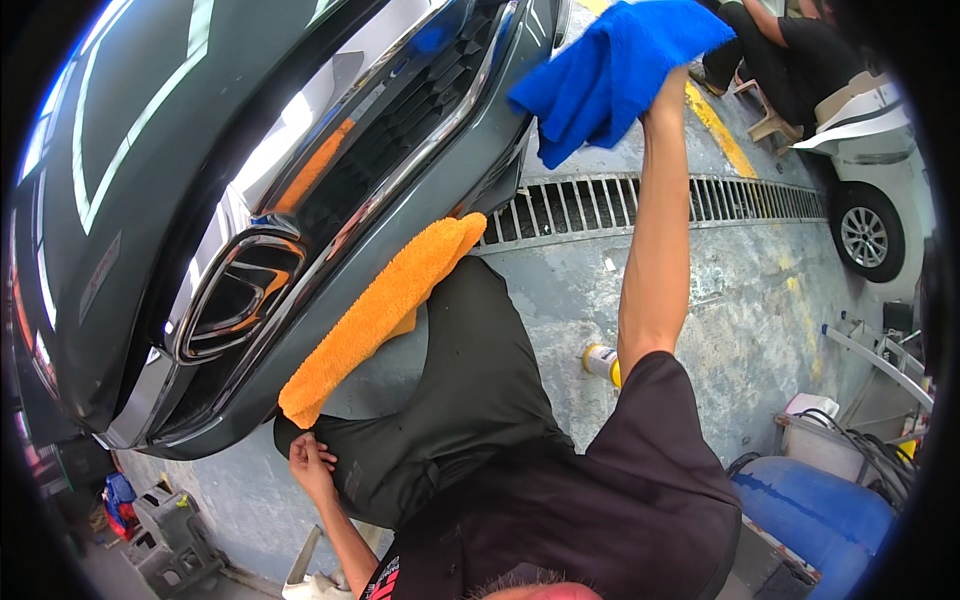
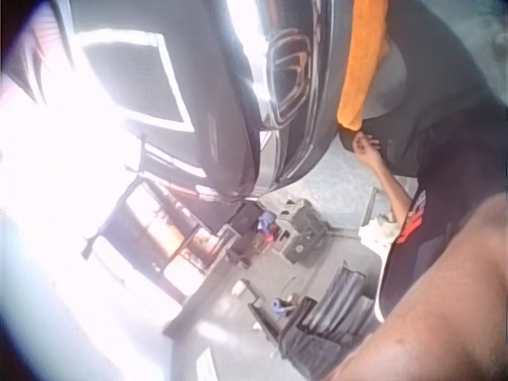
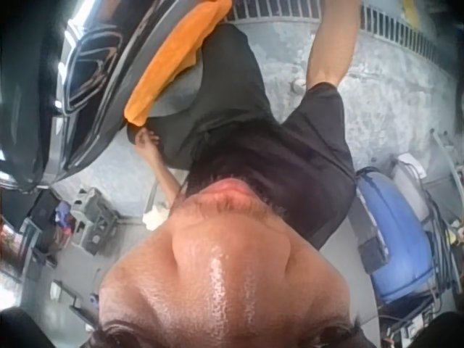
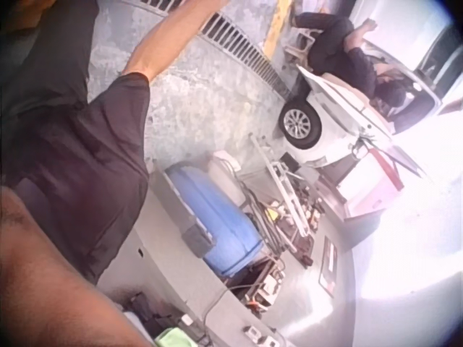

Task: The person wipes the front bumper and grille of a dark-colored car using a blue microfiber cloth. They apply a cleaning product from a yellow bottle onto the cloth and continue wiping the chrome trim and surrounding areas.

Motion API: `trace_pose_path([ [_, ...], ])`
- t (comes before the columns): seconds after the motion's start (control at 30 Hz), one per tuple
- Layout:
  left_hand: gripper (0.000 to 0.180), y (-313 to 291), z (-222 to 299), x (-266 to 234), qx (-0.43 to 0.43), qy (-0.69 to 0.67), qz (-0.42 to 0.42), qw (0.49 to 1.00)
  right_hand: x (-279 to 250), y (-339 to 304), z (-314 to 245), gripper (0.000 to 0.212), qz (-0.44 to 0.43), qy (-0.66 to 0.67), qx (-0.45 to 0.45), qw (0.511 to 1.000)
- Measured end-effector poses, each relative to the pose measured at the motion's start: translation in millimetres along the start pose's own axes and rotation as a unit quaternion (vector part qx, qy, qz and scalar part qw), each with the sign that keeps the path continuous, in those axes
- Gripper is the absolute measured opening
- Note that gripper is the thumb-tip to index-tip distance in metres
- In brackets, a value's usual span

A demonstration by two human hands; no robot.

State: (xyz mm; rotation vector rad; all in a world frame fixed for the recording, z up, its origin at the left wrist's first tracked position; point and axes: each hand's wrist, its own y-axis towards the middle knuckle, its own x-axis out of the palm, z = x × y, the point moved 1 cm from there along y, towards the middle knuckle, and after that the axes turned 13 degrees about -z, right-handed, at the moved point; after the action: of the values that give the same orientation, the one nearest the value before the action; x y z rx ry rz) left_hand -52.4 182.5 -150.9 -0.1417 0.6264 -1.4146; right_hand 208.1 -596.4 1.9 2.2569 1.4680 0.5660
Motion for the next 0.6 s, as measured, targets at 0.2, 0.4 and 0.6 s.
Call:
trace_pose_path([
  [0.2,0.021,7.9,0.6,-1.1,-0.007,0.005,-0.003,1.000,14.1,-41.8,-2.4,0.029,-0.048,-0.387,-0.014,0.921],
  [0.4,0.022,3.9,-0.5,0.6,-0.001,0.021,0.006,1.000,122.9,-34.8,-24.6,0.024,-0.012,-0.607,-0.150,0.781],
  [0.6,0.022,7.4,-3.5,-0.2,0.009,0.025,0.009,1.000,126.0,-4.0,-14.9,0.029,-0.032,-0.668,-0.123,0.734],
])
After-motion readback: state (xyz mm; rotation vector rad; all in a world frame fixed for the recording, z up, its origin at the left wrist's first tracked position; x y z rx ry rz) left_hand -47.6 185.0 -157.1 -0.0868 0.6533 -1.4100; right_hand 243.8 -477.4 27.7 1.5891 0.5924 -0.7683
